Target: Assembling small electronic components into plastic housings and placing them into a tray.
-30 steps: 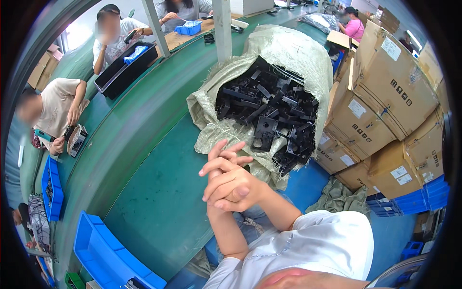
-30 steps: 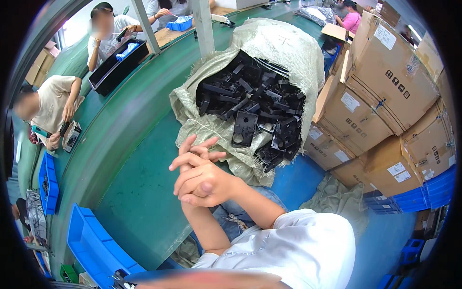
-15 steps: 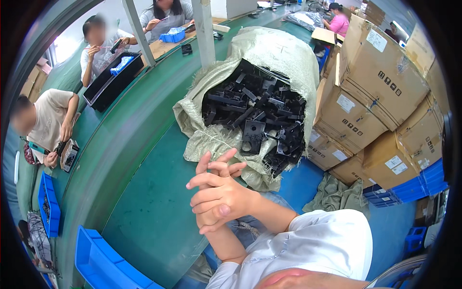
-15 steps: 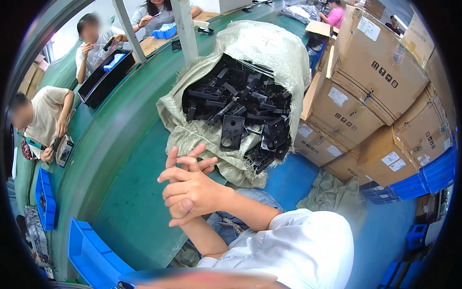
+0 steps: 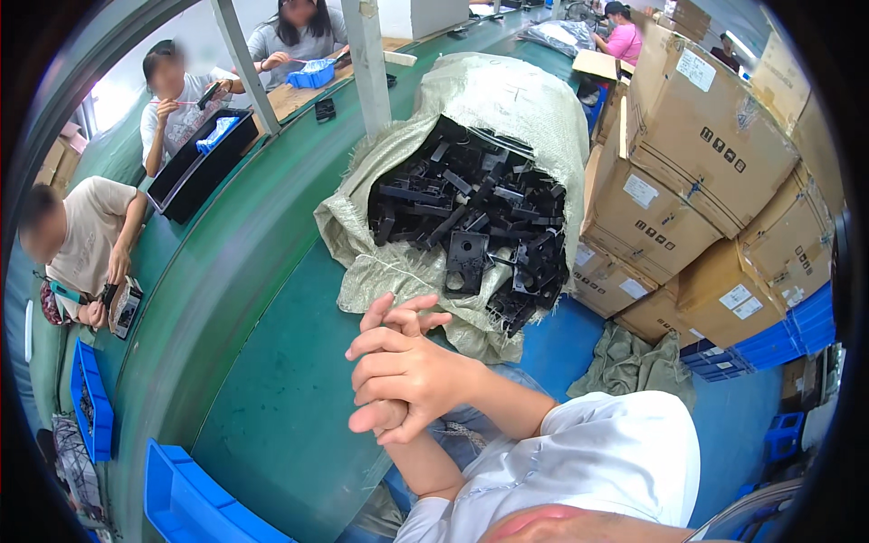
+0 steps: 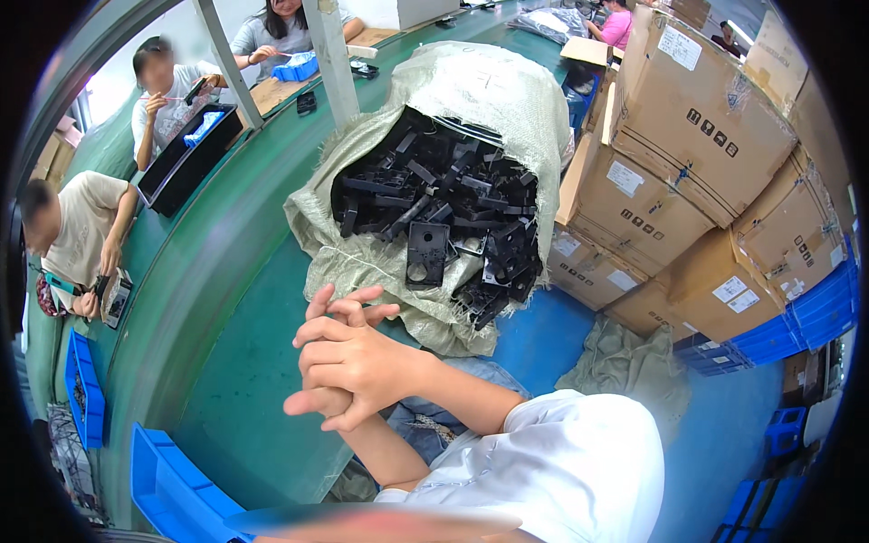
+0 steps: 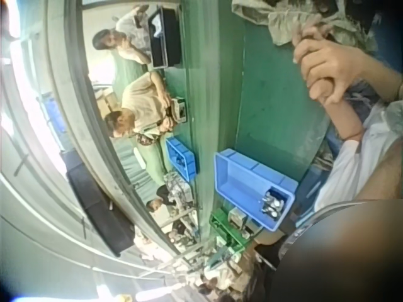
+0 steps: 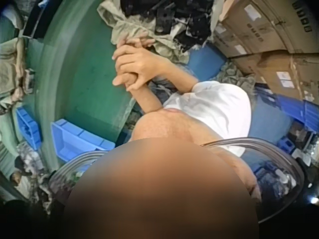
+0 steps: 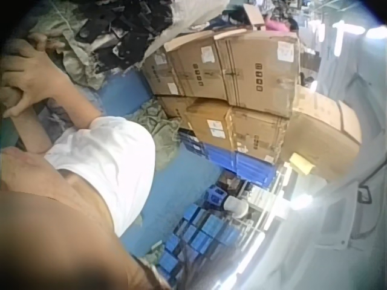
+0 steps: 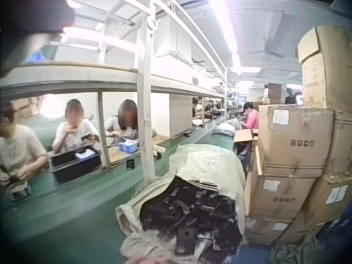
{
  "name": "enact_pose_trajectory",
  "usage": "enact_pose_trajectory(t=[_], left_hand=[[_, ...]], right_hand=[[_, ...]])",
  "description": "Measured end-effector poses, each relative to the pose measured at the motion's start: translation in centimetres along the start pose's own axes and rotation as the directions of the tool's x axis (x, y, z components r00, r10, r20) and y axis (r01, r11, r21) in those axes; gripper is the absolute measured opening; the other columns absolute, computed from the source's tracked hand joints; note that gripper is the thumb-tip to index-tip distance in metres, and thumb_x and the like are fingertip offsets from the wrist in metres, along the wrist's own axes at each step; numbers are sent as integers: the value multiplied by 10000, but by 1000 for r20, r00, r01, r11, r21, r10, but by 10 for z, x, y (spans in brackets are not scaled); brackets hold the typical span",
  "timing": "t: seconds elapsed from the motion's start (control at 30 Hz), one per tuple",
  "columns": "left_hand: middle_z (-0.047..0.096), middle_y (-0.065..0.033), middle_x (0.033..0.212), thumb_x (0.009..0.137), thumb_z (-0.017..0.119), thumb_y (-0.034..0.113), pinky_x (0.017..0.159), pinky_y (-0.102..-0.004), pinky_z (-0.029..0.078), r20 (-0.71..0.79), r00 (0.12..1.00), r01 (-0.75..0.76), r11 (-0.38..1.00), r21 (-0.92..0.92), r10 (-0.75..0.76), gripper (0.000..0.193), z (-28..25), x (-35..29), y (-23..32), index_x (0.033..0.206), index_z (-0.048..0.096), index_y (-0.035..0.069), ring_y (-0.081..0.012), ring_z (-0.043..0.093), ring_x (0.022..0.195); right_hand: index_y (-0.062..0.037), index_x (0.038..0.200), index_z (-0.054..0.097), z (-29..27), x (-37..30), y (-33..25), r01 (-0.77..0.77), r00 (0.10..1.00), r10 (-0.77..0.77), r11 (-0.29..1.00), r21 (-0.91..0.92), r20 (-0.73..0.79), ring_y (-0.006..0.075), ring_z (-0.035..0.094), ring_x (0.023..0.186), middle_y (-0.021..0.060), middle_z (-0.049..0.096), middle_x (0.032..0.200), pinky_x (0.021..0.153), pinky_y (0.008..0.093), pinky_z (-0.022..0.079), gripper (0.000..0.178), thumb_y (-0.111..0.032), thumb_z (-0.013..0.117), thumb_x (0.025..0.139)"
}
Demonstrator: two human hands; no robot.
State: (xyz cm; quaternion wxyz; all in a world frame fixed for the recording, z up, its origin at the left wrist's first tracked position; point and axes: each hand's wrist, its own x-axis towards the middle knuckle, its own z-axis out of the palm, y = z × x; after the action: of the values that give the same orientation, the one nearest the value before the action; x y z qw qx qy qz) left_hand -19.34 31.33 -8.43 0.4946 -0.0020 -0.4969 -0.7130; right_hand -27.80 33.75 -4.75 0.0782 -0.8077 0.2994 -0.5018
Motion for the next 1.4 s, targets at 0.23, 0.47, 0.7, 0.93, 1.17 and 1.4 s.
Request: enact_pose_trajectory(t=[0.23, 0.47, 0.7, 0.93, 1.17, 1.4], left_hand=[[505, -156, 1307, 815, 514, 692, 970, -581, 451, 69, 996, -54, 999, 8, 53, 920, -12, 3, -9, 1503, 286, 126, -422, 431, 1258], [561, -108, 1217, 847, 510, 658, 956, -563, 462, -50, 999, -18, 999, -37, 16, 846, 0, 2, -5, 1455, 339, 95, -403, 432, 1237], [591, -90, 1156, 896, 470, 576, 937, -516, 477, -83, 996, -25, 994, -109, 15, 705, 13, -2, -13, 1384, 411, 70, -363, 465, 1187], [593, -110, 1147, 952, 450, 429, 916, -461, 486, -171, 985, -21, 998, -64, 10, 521, 15, 4, -8, 1309, 488, 51, -317, 506, 1141], [608, -140, 1119, 986, 443, 339, 873, -420, 493, -312, 948, 35, 953, 302, 64, 416, 14, -5, 44, 1222, 553, 15, -290, 542, 1056], [653, -204, 1036, 996, 460, 317, 763, -387, 498, -406, 907, 357, 305, 883, 115, 433, 7, -20, 104, 1071, 631, -74, -285, 587, 848]], right_hand=[[-116, 754, 632, 0, -1, 5, 28, 999, -26, 998, 48, -41, 261, 541, 1057, -5, 619, 897, 995, 499, 272, 294, -341, 784, 643], [-102, 751, 638, 2, -3, 11, 73, 996, -70, 996, 49, -64, 275, 544, 1036, 15, 626, 876, 971, 475, 322, 263, -309, 776, 668], [-80, 759, 647, 2, -7, 18, 78, 996, -71, 989, 124, -56, 289, 536, 1041, 45, 642, 914, 946, 448, 377, 223, -275, 745, 714], [-65, 837, 678, 8, -15, 21, -60, 998, 60, 998, 5, -34, 298, 515, 1087, 67, 634, 1048, 969, 445, 388, 239, -298, 685, 783], [-65, 1046, 707, 6, 2, 22, 44, 998, -59, 942, 334, 33, 320, 474, 1221, 108, 579, 1279, 1023, 443, 376, 350, -340, 609, 851], [-60, 1233, 647, 40, 16, 21, -7, 997, -39, 838, 546, 73, 360, 416, 1316, 153, 528, 1388, 1052, 472, 357, 442, -319, 574, 882]])
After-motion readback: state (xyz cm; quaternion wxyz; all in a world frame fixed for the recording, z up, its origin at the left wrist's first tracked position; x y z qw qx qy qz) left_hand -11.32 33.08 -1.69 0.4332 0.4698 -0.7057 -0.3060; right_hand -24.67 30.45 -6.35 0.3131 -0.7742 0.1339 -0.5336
